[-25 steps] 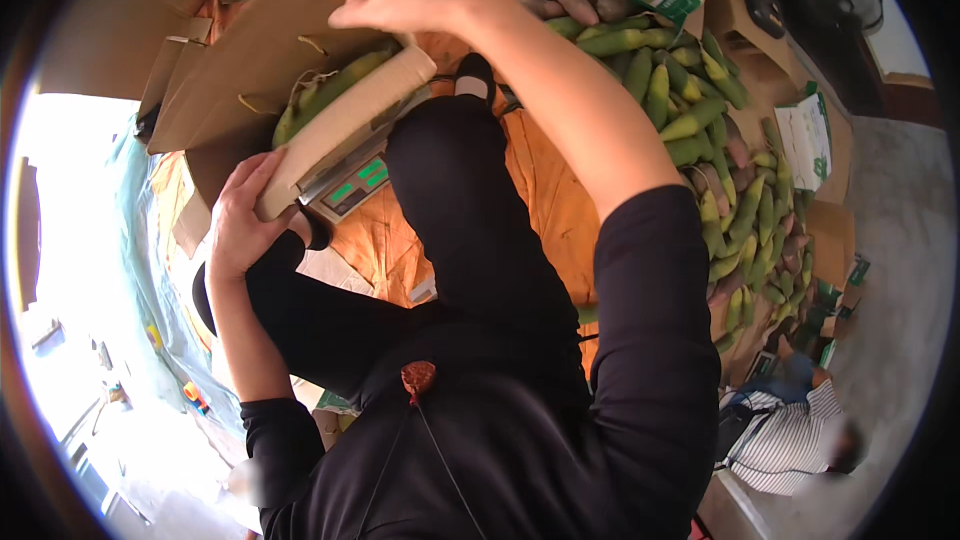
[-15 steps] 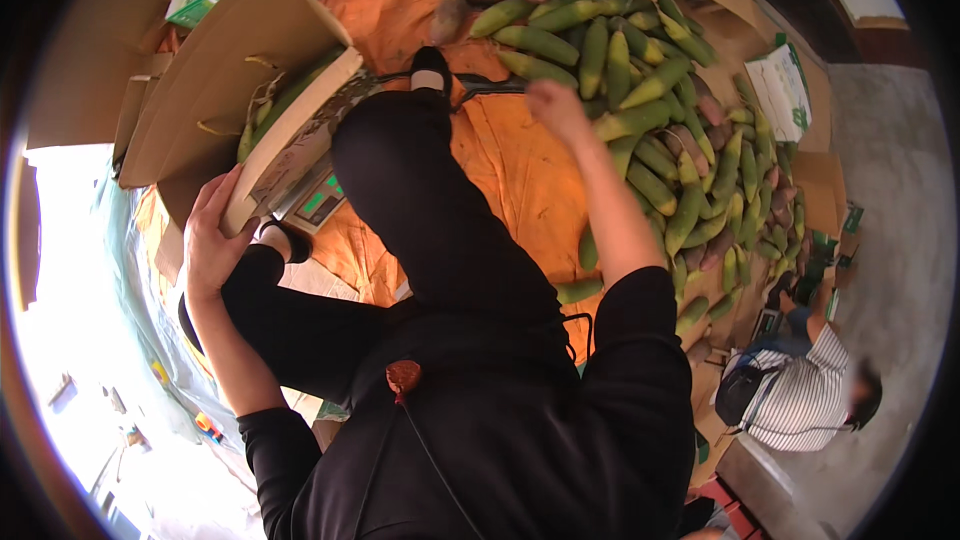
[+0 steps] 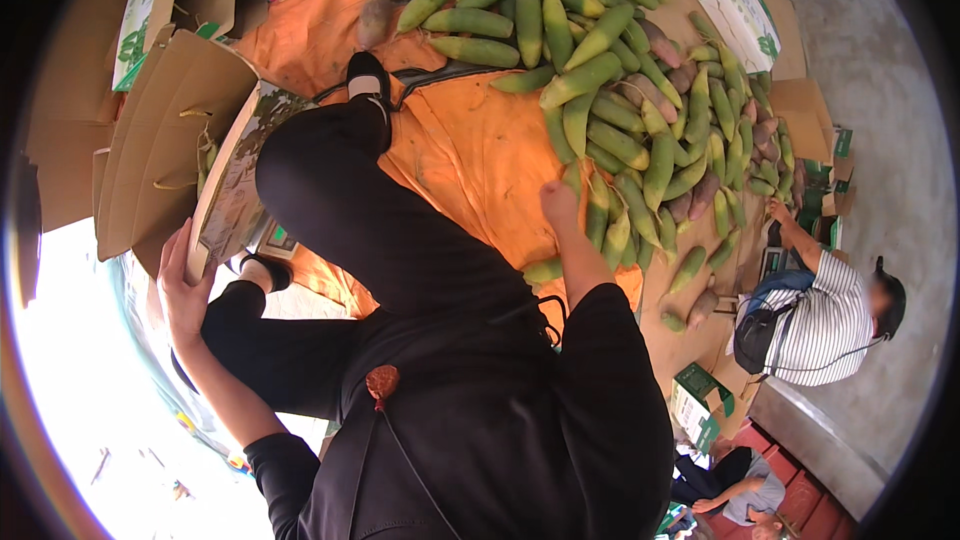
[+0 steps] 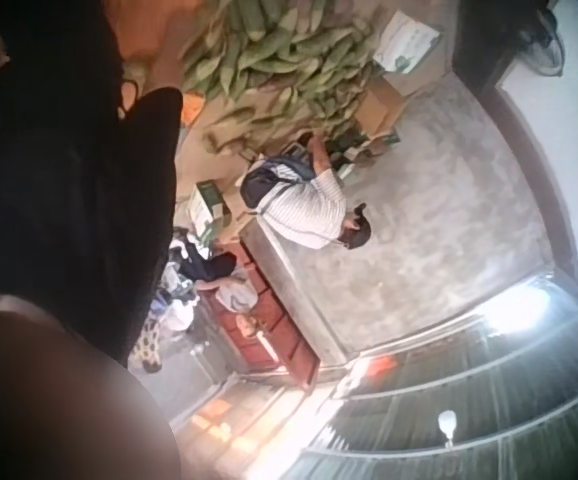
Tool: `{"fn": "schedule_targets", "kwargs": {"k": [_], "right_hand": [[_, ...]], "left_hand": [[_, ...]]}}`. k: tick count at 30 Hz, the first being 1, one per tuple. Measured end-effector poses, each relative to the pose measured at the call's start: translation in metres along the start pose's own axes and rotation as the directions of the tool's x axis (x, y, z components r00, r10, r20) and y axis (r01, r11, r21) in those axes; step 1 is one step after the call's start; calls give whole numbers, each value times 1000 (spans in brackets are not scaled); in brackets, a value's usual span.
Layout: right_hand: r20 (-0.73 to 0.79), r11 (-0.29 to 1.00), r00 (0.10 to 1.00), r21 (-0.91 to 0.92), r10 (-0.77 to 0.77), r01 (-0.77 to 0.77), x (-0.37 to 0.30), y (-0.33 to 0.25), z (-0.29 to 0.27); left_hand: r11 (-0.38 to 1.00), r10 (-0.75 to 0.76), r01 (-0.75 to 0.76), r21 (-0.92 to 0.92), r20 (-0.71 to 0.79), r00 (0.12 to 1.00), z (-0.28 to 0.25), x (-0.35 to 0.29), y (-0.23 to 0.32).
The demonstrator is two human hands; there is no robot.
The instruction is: The recorder is packing vegetables into cardboard boxes, weighing them on a scale, and organizing them on the floor.
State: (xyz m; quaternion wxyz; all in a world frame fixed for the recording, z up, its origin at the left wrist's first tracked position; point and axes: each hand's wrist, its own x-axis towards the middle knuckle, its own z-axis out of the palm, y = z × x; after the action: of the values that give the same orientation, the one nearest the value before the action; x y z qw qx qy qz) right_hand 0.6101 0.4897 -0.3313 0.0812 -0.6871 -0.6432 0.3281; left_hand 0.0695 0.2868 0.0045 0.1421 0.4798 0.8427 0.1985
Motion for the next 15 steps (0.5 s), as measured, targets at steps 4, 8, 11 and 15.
{"fn": "schedule_targets", "kwargs": {"k": [4,8,11,15], "right_hand": [[-362,984,926,-98,105,-150,47,47,-43],[148,674,844,538,515,-506,42,-10,-37],[246,603,800,547,547,-580,50,3,-52],[189,504,677,535,711,-678,65,13,-60]], "left_hand": [[999,27,-27,-37,10,1000,7,4,-4],[998,-32,33,58,-14,999,-5,-3,10],[997,-23,24,70,-19,1000,-4,2,10],[999,-11,12,49,-26,1000,0,4,9]]}}
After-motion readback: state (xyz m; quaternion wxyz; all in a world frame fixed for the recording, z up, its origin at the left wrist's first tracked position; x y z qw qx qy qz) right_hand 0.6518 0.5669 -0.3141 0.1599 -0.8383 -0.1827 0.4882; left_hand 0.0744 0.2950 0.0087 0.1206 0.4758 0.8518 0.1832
